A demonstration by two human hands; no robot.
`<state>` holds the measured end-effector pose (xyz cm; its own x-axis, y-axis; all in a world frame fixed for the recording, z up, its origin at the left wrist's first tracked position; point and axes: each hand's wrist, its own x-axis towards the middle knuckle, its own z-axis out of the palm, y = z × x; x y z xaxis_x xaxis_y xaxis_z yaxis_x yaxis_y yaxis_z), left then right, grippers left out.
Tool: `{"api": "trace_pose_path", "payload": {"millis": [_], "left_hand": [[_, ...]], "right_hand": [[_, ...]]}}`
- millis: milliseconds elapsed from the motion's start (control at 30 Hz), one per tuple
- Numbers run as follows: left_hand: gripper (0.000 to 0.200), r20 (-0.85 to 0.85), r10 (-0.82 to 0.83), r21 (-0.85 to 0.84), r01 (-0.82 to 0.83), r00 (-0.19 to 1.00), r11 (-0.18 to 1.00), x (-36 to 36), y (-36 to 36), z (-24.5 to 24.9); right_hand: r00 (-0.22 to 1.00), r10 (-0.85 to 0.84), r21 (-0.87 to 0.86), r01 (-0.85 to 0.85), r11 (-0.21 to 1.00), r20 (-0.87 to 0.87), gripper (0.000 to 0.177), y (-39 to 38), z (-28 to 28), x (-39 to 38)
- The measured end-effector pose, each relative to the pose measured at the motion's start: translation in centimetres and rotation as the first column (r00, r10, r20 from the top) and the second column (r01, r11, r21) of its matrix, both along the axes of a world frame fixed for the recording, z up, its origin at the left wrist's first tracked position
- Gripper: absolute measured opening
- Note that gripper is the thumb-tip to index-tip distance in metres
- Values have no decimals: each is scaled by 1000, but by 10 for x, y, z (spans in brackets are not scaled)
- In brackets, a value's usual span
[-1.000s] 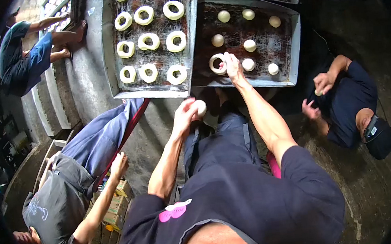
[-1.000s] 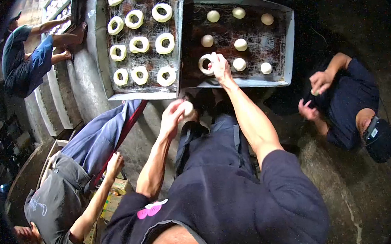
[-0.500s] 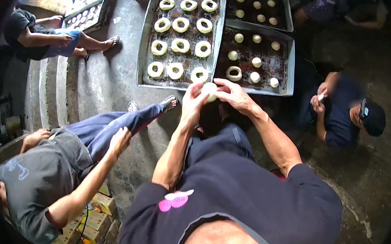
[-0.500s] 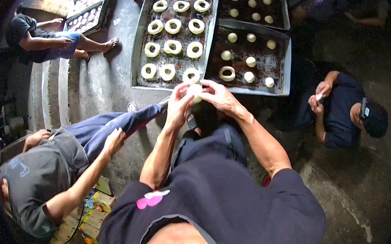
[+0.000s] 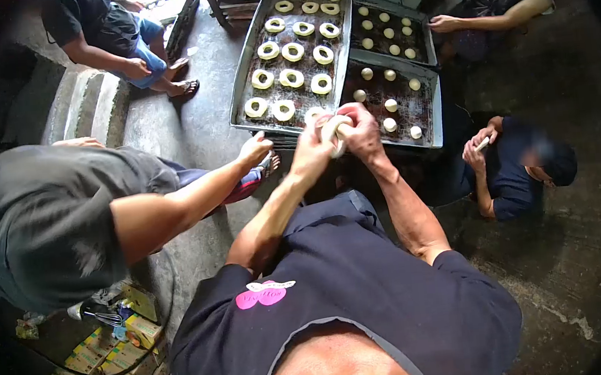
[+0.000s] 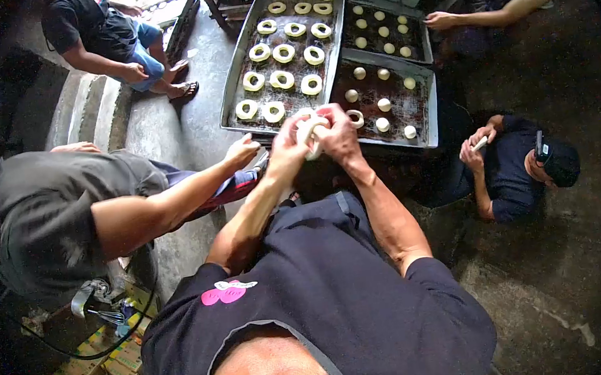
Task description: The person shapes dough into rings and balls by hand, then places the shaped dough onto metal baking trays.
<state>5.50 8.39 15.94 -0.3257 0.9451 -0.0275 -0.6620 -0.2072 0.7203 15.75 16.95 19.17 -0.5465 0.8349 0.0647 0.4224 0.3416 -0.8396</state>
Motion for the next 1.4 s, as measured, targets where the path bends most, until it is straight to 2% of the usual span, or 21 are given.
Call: {"api": "trace_pose_path", "payload": {"millis": [33,100,167,233,300,333,367,433,467,567,633,767,867,967,1000,1033,1100,1233,1333,1367,1400], "left_hand": [[59,-5,87,-16,-87,996,996,-11,1,6],[53,293,38,95,-68,955,993,-31,0,17],[44,478,-49,68,18,877,998,-27,-3,15],[23,73,-364,-190,371,929,909,-13,-5,12],[18,101,-311,-51,317,945,947,-11,1,21],[13,277,-189,111,164,942,980,-11,14,15],[8,476,-16,-42,41,879,998,-14,29,8],[13,266,-381,-20,401,885,916,-3,46,-10],[18,103,-526,-306,530,844,791,13,55,-18],[17,57,-619,-102,621,783,777,52,72,0],[13,172,-293,-46,305,941,951,62,99,-22],[23,414,-421,83,427,807,900,106,124,-130],[38,271,-391,-191,447,880,874,129,173,-162],[46,-228,-273,-421,158,935,893,136,245,-227],[46,-448,-271,-481,26,852,876,137,274,-262],[46,-631,-300,-517,-99,716,850,141,294,-288],[32,-933,-204,-333,-497,297,802,159,316,-296],[17,-975,-173,-215,-388,141,896,172,328,-322],[21,-853,-225,-378,-260,472,889,166,303,-335],[28,-683,-396,-634,-229,614,738,156,294,-305],[31,-580,-273,-620,-199,768,759,161,274,-302]], "right_hand": [[987,66,269,-104,958,146,25,-7,-3,-2],[942,148,134,-196,971,302,24,-20,-1,8],[978,167,-88,-157,984,127,20,6,24,15],[927,-182,-570,-41,821,-329,20,22,41,19],[795,-299,-710,-220,669,-527,22,11,29,22],[934,133,-314,-243,918,-333,22,1,21,36],[961,-77,-750,-155,643,-265,19,-4,14,46],[992,45,-671,-115,733,-121,17,14,12,70],[958,-187,-675,-8,738,-216,16,30,12,80],[925,-192,-645,-70,761,-327,18,53,-9,120],[999,-7,-668,-26,743,-47,16,54,-3,144],[992,-118,-597,63,800,-53,17,114,-42,191],[978,-56,-403,135,905,201,22,153,-82,192],[881,-64,34,54,998,469,22,202,-132,205],[831,-187,70,177,982,523,39,217,-145,204],[841,-125,144,57,988,527,39,235,-153,212],[776,-202,-64,297,953,597,39,271,-173,222],[848,-216,-239,366,899,484,38,313,-210,207],[934,-156,-434,292,853,321,40,322,-253,178],[970,-156,-455,227,861,189,38,322,-269,169],[974,-196,-569,227,790,117,37,321,-262,156]]}}
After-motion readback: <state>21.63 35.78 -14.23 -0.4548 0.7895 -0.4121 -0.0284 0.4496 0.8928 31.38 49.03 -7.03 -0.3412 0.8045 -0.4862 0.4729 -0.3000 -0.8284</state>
